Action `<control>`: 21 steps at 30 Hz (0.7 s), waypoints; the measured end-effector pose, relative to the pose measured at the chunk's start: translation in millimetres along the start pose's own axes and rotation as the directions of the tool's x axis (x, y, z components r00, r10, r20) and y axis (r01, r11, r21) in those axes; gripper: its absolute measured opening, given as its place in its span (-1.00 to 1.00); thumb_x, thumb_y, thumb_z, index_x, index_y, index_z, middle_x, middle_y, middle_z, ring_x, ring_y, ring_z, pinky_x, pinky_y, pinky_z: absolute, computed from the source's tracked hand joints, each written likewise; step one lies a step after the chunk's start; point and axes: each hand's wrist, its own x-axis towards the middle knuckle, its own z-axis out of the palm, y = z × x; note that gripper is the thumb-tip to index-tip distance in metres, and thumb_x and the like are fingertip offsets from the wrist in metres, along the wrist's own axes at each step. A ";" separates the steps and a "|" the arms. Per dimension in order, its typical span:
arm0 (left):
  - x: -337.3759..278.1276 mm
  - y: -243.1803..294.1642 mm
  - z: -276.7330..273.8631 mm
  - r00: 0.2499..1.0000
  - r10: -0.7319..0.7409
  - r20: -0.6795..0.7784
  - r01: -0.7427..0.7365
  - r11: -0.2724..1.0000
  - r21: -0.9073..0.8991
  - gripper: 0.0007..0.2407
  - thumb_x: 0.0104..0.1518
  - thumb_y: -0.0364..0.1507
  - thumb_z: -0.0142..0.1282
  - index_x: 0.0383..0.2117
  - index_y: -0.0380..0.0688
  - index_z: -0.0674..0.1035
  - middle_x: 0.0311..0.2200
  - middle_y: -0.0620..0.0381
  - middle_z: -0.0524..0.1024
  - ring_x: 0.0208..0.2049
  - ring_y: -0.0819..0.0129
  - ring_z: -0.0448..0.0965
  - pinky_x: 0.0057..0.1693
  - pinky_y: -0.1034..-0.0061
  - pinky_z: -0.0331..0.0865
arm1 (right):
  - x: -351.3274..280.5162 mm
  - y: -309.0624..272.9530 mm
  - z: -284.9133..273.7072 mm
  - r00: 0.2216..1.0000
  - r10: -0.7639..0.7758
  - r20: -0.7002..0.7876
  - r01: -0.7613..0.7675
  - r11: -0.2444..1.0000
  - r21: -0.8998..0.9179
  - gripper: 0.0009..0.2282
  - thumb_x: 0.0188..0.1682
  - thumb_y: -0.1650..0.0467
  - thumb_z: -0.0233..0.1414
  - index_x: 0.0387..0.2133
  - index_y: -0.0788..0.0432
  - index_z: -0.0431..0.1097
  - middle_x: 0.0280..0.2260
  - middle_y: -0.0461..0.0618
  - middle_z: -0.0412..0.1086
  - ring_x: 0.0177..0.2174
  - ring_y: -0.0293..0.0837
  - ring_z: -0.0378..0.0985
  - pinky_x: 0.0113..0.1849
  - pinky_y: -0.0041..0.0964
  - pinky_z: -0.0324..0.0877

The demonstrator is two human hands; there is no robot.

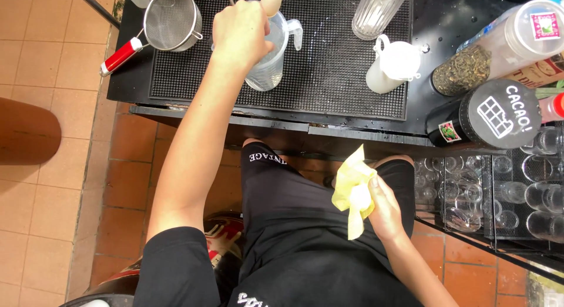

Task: Wiping a metal stirring rod or straw with a yellow cloth and rinsing it in a pitcher of water.

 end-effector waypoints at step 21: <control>-0.9 -23.4 13.7 0.983 0.170 0.063 -0.163 0.981 -0.108 -0.88 -0.12 -0.41 0.35 -0.44 0.01 0.72 -0.47 0.11 0.64 -0.33 0.14 0.65 -0.16 0.23 0.48 | -8.5 -17.4 17.0 0.994 -0.078 0.081 0.080 0.996 -0.026 -0.49 0.20 0.18 -0.27 0.21 0.39 0.17 -0.05 0.23 0.45 -0.12 0.03 0.57 -0.06 -0.09 0.48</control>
